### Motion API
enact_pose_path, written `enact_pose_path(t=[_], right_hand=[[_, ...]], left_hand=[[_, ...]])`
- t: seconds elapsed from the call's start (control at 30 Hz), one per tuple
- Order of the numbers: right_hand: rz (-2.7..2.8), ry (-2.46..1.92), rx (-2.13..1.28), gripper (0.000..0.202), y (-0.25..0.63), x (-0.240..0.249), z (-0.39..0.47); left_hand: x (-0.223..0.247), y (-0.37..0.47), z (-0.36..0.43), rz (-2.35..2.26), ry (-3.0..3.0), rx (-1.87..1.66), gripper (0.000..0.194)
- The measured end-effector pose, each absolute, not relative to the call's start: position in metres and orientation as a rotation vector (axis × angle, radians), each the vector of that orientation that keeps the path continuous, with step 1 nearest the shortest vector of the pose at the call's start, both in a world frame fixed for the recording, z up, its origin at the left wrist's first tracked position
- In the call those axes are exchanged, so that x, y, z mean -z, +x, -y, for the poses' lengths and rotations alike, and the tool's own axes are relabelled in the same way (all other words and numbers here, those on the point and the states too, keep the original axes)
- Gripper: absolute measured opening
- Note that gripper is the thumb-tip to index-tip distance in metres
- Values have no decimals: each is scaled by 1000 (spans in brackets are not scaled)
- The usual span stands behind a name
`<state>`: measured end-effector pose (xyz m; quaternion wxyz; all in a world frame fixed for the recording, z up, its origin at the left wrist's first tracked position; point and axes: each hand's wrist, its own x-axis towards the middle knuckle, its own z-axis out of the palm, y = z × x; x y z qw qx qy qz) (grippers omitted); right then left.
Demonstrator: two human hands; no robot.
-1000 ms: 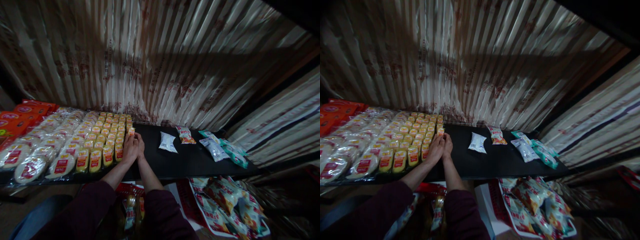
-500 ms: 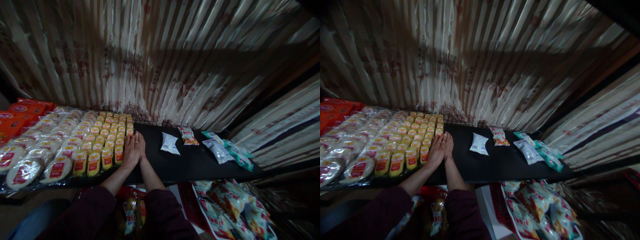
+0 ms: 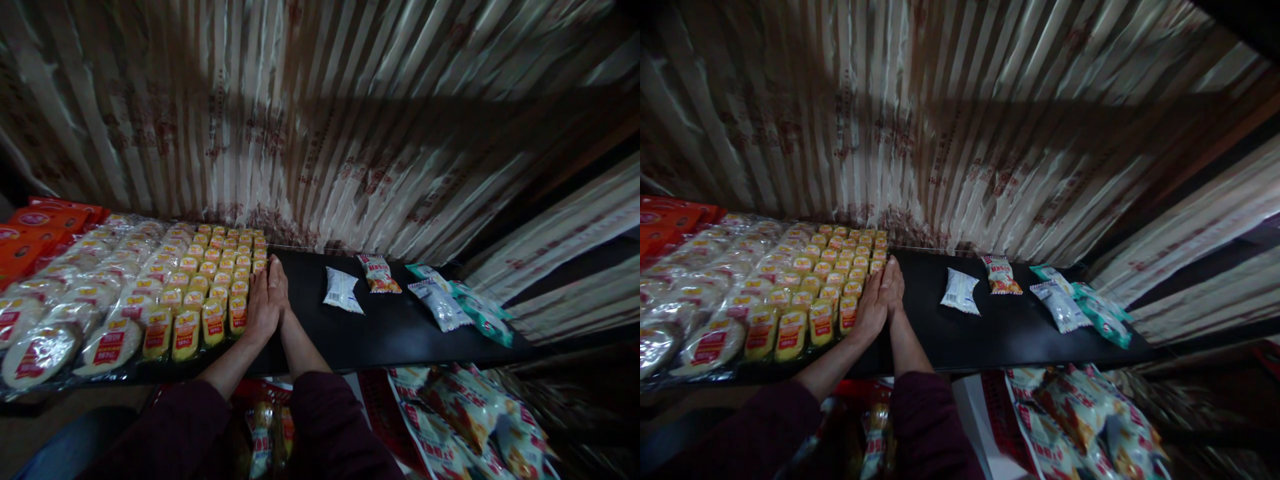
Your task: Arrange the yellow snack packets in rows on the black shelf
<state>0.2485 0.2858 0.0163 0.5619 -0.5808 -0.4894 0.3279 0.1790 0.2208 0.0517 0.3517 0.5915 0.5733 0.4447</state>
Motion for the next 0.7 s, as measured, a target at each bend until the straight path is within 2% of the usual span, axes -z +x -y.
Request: enact_pose_path(t=[0.17, 0.47, 0.7], right_hand=[[1127, -1399, -859, 57, 248, -20, -308], [1123, -1362, -939, 55, 245, -11, -325], [1113, -1323, -847, 57, 252, -3, -316]], left_hand=[[-53, 182, -218, -1496, 1496, -1115, 56], [-52, 183, -221, -1494, 1469, -1118, 56], [-56, 183, -216, -1498, 1511, -1140, 56]])
